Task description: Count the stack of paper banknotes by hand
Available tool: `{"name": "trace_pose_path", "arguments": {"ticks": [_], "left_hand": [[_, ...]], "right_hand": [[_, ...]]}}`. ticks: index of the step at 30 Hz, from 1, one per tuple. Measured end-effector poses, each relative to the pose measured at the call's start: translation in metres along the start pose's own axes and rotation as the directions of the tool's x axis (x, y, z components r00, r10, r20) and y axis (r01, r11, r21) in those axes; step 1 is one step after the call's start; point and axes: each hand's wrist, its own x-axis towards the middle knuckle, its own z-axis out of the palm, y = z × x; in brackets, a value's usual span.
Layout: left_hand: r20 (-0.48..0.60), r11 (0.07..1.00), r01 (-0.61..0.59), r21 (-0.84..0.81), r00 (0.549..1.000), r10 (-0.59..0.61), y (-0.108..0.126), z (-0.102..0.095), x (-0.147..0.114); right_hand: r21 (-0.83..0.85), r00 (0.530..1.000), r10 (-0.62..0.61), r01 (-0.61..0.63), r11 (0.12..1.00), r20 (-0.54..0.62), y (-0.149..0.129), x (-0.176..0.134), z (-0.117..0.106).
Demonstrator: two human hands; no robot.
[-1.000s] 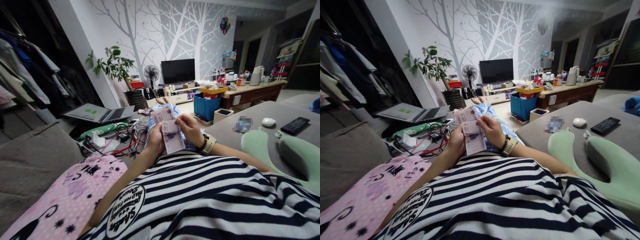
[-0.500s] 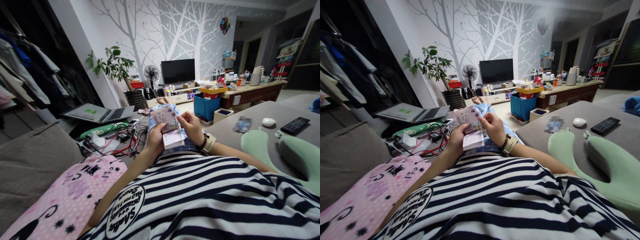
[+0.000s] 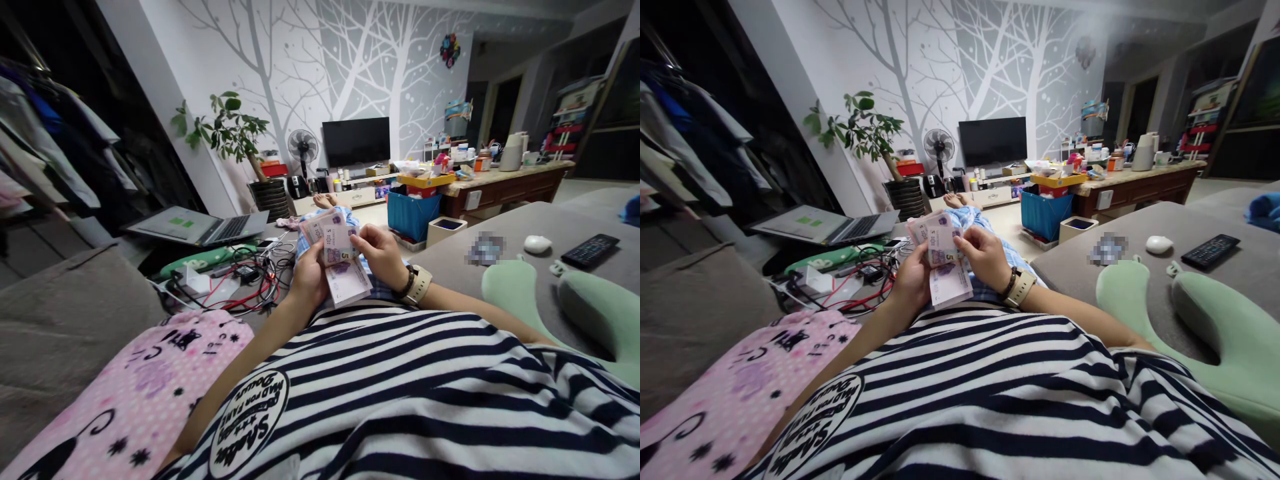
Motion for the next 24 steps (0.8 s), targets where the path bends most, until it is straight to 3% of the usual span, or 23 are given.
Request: {"name": "trace_pose_path", "arguments": {"ticks": [13, 24], "left_hand": [[0.032, 0.998, 0.018, 0.062, 0.999, -0.02, 0.0027, -0.0002, -0.0014], [0.077, 1.0, 0.024, 0.017, 0.997, -0.025, -0.001, 0.0005, -0.0001]], "right_hand": [[0.088, 0.999, 0.006, -0.01, 0.996, 0.045, -0.01, -0.0034, 0.0026], [0.081, 0.999, 0.005, -0.009, 0.997, 0.047, -0.0073, -0.0041, 0.0022]]}}
